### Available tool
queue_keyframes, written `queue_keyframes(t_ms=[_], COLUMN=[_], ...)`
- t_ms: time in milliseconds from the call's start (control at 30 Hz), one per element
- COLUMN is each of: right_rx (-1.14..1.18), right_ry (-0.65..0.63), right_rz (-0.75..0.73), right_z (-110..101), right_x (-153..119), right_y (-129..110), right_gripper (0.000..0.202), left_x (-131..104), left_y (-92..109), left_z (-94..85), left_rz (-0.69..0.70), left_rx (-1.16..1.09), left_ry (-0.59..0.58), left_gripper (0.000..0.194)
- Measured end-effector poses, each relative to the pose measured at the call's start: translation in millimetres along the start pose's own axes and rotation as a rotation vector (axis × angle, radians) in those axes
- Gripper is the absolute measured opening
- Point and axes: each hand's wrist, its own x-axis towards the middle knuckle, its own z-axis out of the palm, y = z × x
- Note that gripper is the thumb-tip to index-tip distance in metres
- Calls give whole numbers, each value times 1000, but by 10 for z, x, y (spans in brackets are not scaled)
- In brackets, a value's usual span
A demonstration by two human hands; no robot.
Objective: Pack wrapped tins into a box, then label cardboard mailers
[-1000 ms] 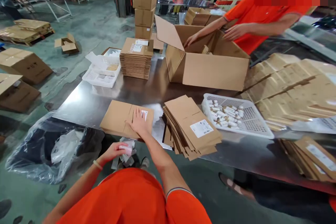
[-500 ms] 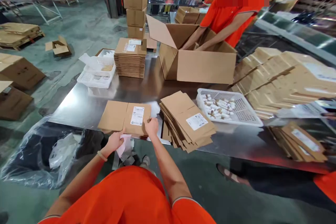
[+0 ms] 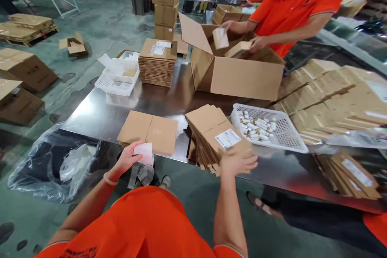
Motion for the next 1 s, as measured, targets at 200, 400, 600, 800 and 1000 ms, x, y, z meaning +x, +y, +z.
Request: queue_keyframes(t_ms=[200, 400, 600, 800, 1000], right_rx=[531, 706, 687, 656, 586], right_ry=[-1171, -1273, -1135, -1120, -803], right_rz=[-356, -44, 18, -30, -326], right_z=[697, 944, 944, 918, 873], right_x=[-1546, -2050, -1994, -1819, -1769], right_y=[-908, -1092, -1199, -1166, -982], right_gripper=[43, 31, 27, 29, 19], left_x=[4, -51, -312, -95, 190], left_y=[43, -275, -504, -406, -375], left_z=[106, -131, 106, 267, 367], left_rz=[-32, -206, -127, -113, -191], left_rx=[-207, -464, -221, -141, -129], left_ry=[107, 483, 169, 96, 98], left_gripper=[73, 88, 73, 46, 48])
